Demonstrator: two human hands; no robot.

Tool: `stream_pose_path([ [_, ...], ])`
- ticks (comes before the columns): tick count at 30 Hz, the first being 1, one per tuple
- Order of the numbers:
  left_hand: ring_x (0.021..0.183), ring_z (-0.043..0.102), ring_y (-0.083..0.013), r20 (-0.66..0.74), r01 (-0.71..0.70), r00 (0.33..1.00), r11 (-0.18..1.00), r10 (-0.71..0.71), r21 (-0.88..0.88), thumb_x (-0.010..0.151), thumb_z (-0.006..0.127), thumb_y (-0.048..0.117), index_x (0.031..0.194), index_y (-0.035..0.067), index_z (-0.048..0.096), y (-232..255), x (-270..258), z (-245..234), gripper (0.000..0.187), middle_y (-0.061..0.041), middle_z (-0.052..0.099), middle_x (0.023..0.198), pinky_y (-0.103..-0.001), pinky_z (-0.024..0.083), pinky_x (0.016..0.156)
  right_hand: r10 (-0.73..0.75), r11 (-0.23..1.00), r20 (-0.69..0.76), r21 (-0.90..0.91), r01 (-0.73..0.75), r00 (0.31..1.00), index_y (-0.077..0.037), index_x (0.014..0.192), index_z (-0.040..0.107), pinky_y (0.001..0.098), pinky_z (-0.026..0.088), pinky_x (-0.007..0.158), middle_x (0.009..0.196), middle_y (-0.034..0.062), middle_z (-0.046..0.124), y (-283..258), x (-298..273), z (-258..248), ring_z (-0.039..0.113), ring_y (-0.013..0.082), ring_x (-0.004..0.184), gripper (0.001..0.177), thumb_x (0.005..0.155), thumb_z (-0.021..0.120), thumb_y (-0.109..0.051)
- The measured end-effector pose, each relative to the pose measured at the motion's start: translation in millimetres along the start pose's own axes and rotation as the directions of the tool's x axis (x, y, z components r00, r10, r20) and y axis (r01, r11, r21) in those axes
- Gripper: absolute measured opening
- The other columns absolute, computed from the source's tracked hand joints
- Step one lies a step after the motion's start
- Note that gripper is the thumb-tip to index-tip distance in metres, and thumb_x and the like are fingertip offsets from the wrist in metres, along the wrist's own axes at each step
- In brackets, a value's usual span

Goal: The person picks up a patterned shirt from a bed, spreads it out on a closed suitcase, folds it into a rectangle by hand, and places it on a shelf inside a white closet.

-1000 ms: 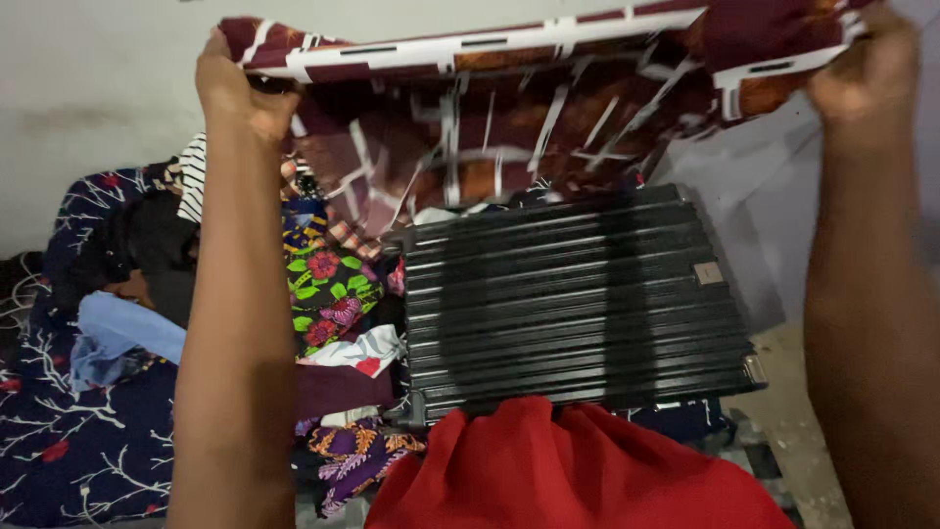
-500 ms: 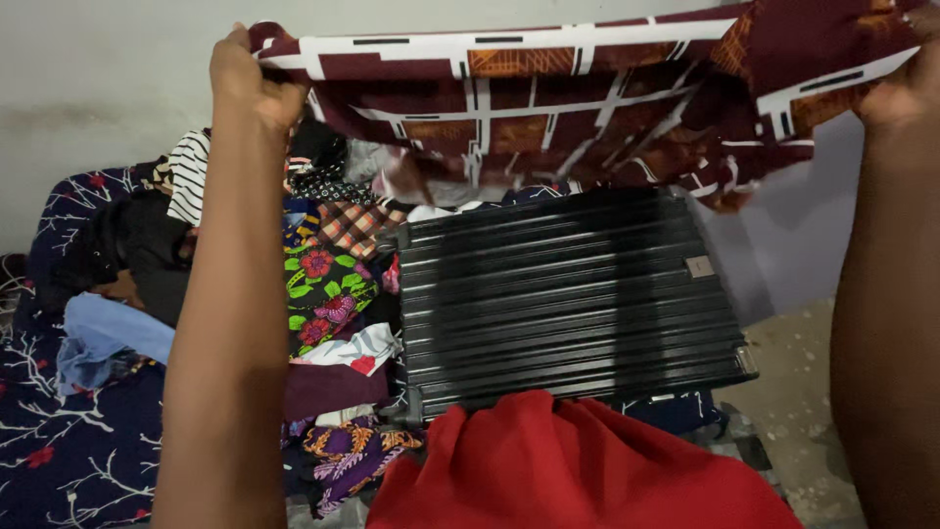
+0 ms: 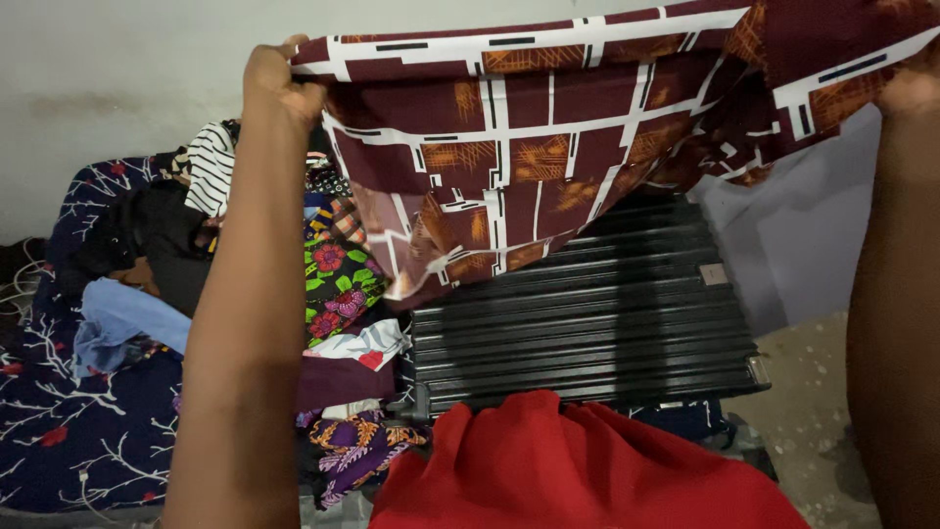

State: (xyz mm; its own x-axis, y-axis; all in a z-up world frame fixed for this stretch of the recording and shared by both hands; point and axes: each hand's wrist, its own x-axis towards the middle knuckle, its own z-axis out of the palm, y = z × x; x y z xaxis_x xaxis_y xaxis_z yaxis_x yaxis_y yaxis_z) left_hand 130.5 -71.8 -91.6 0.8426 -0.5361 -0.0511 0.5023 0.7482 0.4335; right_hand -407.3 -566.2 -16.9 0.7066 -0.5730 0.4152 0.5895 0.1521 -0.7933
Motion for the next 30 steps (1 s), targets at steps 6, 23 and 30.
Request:
stream_pose_path([
  [6, 0.122, 0.066, -0.0425, 0.022, -0.108, 0.994, 0.99, 0.106, 0.09, 0.106, 0.046, 0.006, 0.14, -0.013, 0.051, 0, -21, 4, 0.04, -0.031, 0.059, 0.137, -0.058, 0.052, 0.106, 0.0, 1.0, 0.021, -0.002, 0.0, 1.0, 0.0, 0.121, 0.062, 0.0494, 0.048, 0.123, 0.126, 0.0121, 0.066, 5, 5, 14, 0.065, 0.029, 0.126, 0.036, 0.085, 0.059, -0.004],
  [23, 0.099, 0.078, -0.0301, 0.256, -0.332, 0.93, 0.899, 0.263, 0.285, 0.109, 0.049, 0.008, 0.136, 0.01, 0.061, 41, -73, 50, 0.03, -0.014, 0.076, 0.116, -0.051, 0.068, 0.091, -0.048, 0.996, 0.067, 0.075, 0.043, 0.997, 0.0, 0.12, 0.061, 0.049, 0.038, 0.121, 0.117, 0.0081, 0.061, -9, 4, 14, 0.061, 0.0254, 0.118, 0.031, 0.09, 0.07, -0.001],
  [30, 0.098, 0.074, -0.0226, 0.271, -0.322, 0.926, 0.923, 0.261, 0.212, 0.108, 0.065, 0.022, 0.144, 0.008, 0.061, 12, -134, 3, 0.039, -0.008, 0.074, 0.113, -0.038, 0.065, 0.09, 0.064, 0.998, 0.089, 0.023, -0.066, 0.994, -0.001, 0.136, 0.058, 0.0344, 0.041, 0.132, 0.135, 0.0079, 0.061, -11, -46, 8, 0.06, 0.0176, 0.131, 0.043, 0.093, 0.061, -0.003],
])
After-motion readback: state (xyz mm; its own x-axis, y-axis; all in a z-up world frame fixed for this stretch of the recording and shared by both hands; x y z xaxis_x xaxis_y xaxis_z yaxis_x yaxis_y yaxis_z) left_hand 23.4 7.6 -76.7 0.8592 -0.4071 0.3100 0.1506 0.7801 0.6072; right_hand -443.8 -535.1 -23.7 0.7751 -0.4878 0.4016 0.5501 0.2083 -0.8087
